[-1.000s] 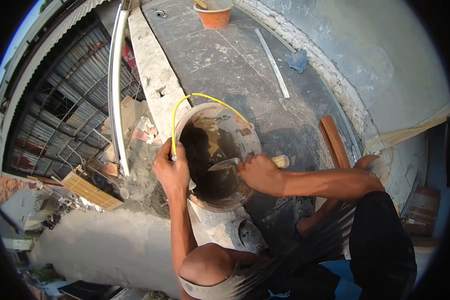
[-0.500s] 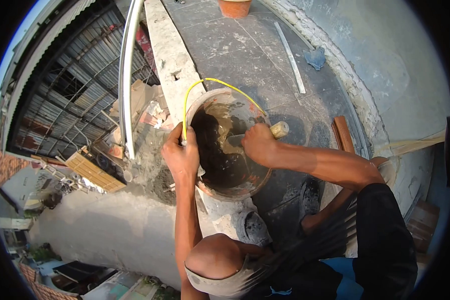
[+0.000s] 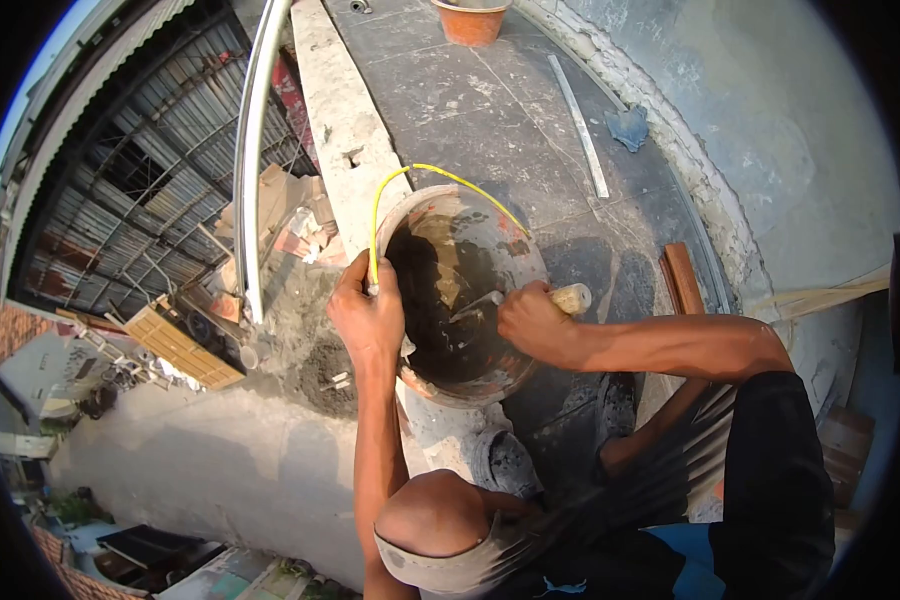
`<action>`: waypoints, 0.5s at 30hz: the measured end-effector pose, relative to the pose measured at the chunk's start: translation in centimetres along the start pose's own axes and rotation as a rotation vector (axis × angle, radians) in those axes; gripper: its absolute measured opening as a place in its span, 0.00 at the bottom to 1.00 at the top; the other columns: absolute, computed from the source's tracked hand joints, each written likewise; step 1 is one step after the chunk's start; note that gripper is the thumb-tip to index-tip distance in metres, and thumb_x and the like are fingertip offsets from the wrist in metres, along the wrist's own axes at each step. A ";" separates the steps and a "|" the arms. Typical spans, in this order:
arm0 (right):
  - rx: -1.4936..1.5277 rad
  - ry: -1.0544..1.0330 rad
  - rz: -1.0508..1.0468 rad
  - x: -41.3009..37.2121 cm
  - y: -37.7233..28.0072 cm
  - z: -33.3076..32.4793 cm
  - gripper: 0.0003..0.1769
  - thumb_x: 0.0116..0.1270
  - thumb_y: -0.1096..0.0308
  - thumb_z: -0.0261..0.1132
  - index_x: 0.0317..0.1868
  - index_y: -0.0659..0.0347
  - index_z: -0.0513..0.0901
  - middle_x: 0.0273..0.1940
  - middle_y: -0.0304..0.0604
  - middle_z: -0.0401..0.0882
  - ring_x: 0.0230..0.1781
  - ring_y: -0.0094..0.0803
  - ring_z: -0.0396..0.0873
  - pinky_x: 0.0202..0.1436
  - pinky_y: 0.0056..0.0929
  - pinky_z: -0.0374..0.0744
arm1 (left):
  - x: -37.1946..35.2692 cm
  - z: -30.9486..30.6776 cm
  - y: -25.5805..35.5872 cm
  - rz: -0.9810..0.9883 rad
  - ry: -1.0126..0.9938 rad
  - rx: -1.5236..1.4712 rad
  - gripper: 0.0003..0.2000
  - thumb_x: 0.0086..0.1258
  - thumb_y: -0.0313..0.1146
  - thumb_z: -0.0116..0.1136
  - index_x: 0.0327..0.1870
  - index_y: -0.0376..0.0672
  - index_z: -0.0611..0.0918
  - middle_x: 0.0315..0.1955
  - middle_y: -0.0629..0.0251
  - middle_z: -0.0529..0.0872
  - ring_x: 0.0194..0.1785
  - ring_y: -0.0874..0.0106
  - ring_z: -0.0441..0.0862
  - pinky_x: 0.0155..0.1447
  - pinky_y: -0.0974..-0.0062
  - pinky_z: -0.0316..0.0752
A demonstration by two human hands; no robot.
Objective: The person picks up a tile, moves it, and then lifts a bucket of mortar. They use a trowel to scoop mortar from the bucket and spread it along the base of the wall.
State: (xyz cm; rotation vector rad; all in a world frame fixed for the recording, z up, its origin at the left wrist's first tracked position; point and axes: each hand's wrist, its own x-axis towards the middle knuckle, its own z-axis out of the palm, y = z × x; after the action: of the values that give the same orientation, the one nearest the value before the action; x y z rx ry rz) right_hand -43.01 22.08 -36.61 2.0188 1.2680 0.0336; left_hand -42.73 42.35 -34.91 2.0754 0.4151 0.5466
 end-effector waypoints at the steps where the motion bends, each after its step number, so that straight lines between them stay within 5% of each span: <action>1: 0.161 0.012 0.073 0.1 1.1 0.1 0.09 0.54 0.66 0.59 0.29 0.62 0.81 0.22 0.41 0.77 0.26 0.35 0.77 0.22 0.37 0.73 | -0.3 0.1 -0.1 0.026 0.034 0.011 0.15 0.60 0.32 0.55 0.43 0.30 0.81 0.35 0.43 0.83 0.41 0.54 0.82 0.48 0.66 0.73; 4: 0.276 -0.057 0.255 1.1 1.7 0.0 0.08 0.56 0.65 0.59 0.33 0.57 0.82 0.25 0.38 0.79 0.30 0.35 0.79 0.26 0.38 0.75 | -0.5 -0.1 0.2 0.046 0.041 -0.012 0.14 0.60 0.32 0.55 0.43 0.29 0.81 0.35 0.44 0.83 0.40 0.54 0.82 0.47 0.65 0.73; 10: 0.071 -0.064 0.106 1.8 -2.0 0.3 0.09 0.55 0.63 0.58 0.24 0.55 0.83 0.23 0.39 0.78 0.28 0.36 0.78 0.22 0.41 0.74 | -0.7 0.6 0.9 0.085 0.042 0.009 0.14 0.60 0.30 0.55 0.42 0.30 0.81 0.34 0.46 0.83 0.38 0.55 0.82 0.45 0.66 0.74; 15: 0.246 0.083 0.084 -0.6 0.3 0.5 0.09 0.55 0.64 0.58 0.23 0.57 0.82 0.22 0.40 0.79 0.27 0.34 0.79 0.23 0.38 0.75 | -0.7 0.9 1.3 0.134 0.045 0.016 0.14 0.59 0.30 0.55 0.42 0.30 0.81 0.34 0.46 0.83 0.37 0.55 0.82 0.44 0.65 0.74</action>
State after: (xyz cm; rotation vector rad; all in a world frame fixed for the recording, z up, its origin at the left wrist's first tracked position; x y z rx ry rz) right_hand -42.85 21.23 -36.57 2.3019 1.2908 0.0013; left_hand -42.70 40.72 -34.38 2.1198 0.3089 0.6727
